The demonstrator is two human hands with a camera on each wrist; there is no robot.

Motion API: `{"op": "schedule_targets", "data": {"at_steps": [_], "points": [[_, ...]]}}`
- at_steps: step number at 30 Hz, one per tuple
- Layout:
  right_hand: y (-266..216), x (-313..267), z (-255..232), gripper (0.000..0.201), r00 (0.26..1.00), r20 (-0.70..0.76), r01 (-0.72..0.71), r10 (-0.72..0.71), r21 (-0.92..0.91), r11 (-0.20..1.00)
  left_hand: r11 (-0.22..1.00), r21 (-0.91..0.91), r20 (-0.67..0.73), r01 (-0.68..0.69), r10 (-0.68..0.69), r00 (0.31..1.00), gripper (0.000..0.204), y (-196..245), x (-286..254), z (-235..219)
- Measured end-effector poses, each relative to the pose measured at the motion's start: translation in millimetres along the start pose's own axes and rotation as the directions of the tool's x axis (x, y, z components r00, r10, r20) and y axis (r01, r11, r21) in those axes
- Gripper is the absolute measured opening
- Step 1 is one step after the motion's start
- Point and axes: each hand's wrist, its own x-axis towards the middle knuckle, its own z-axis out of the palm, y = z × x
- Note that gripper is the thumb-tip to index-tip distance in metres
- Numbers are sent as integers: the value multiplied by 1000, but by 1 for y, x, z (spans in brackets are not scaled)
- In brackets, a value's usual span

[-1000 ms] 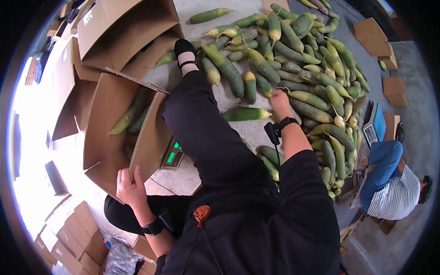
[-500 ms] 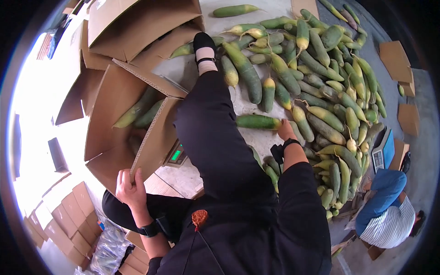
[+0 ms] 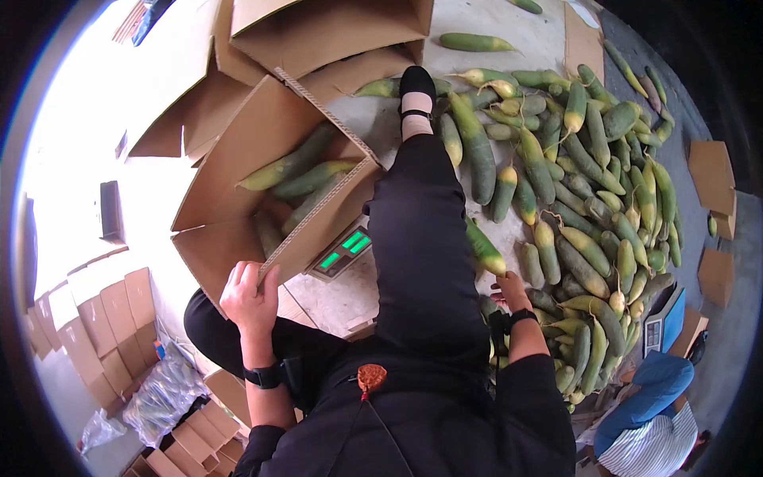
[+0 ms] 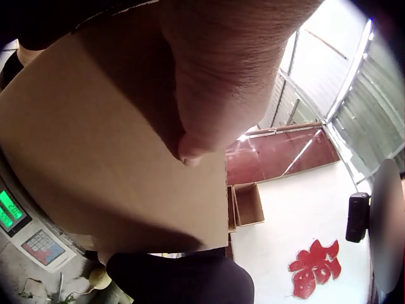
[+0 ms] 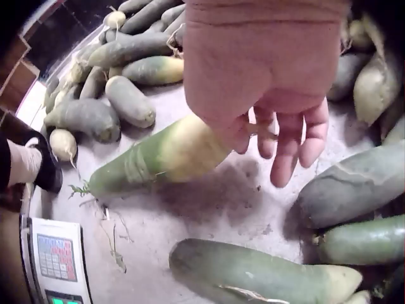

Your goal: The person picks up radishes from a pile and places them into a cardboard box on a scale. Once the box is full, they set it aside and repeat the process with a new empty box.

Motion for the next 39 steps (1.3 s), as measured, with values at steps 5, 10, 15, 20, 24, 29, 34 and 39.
{"op": "schedule_targets", "data": {"at_steps": [5,10,15,20,24,29,34,39], "points": [[-28,-30,-10,31,972,-163,157,-169,-87,984,1000,18,-10,-9,9,1000,21,-2,-1,-2],[-105,-80,-12,37,831,-302,538,-466,226,812,1000,2,-42,-31,31,999,24,-4,-2,-4],[-187,-121,1,39,458,-386,784,-801,-249,568,1000,-27,-31,-3,2,1000,24,-7,-5,-4],[-247,-235,0,36,174,-362,924,-916,-261,279,999,-24,-41,-22,21,999,25,-7,-5,-6],[-285,-328,28,31,-23,-363,992,-931,-125,24,999,-43,-41,-18,17,999,25,-7,-4,-7],[-321,-395,81,34,-311,-266,928,-913,124,-352,999,-42,-38,-19,17,999,25,-8,-5,-7],[-343,-404,159,37,-103,-90,914,-991,383,-130,999,-47,-39,-24,22,999,26,-8,-4,-7],[-327,-348,266,24,53,217,811,-975,560,169,1000,-17,1,-18,18,1000,24,-8,-5,-8]]}}
